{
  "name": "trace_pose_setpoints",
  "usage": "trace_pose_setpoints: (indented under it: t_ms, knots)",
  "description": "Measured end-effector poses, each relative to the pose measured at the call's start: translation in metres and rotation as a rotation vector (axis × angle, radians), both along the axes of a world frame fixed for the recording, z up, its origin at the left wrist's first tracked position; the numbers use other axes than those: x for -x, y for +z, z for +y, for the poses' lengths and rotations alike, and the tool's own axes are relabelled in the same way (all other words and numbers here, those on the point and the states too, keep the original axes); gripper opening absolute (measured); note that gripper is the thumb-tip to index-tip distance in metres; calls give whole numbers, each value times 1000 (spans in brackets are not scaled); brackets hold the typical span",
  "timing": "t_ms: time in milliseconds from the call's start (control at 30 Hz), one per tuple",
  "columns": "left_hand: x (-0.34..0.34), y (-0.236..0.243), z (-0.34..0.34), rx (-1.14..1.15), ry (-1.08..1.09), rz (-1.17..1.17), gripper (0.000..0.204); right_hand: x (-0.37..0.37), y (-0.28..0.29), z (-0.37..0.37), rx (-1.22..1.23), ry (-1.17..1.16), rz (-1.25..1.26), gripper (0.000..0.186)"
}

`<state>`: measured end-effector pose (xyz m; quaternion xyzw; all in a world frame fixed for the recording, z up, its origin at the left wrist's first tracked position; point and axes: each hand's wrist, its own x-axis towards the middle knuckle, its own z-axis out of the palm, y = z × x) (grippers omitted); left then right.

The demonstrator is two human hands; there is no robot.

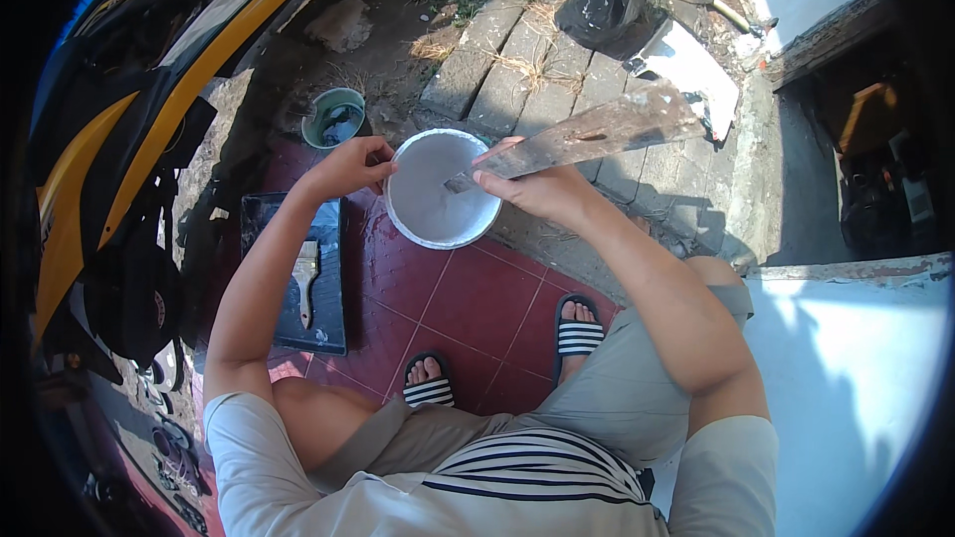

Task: The person stirs paint in a bucket using a wooden stick, pours water from a small container into the bucket, and mixes the paint. The person then picks up the paint bucket and a brush and carries them away.

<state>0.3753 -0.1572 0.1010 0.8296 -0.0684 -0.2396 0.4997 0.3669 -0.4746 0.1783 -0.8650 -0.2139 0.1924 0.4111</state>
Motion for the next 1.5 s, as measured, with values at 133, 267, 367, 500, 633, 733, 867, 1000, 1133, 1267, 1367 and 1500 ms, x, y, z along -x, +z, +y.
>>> trace_pose_setpoints:
  t_ms: [133,267,367,500,633,733,867,1000,1133,1267,1367,1500]
  knots:
    - [-2,7,-13,-15,-3,-15,20,0,-10,6,-126,54,-24,30]
    - [1,7,-13,-9,28,-7,20,4,-16,6,-198,215,-6,31]
    - [1,7,-14,-19,2,-32,20,4,-4,-2,-122,180,124,32]
    - [-1,9,-16,-11,7,-24,20,0,4,-12,-84,77,86,36]
    - [-2,8,-22,-8,-1,-27,20,-11,-3,-15,-38,49,-61,36]
    - [-1,14,-26,-13,-9,-34,20,-13,-16,-9,-57,73,-221,33]
    - [1,17,-26,-30,22,-31,20,-4,-20,0,-185,153,-93,35]
    - [1,18,-27,-59,15,-37,21,9,-10,1,-275,196,82,30]
    - [1,17,-26,-34,-1,-45,21,8,-5,-7,-127,131,68,31]
    - [0,18,-27,-45,-8,-41,21,-4,-13,-12,-68,37,-60,34]
    - [2,16,-25,-23,-2,-33,21,-2,-15,-5,-119,20,-189,31]
    - [-2,11,-22,-28,21,-27,21,2,-28,6,-211,22,-76,33]
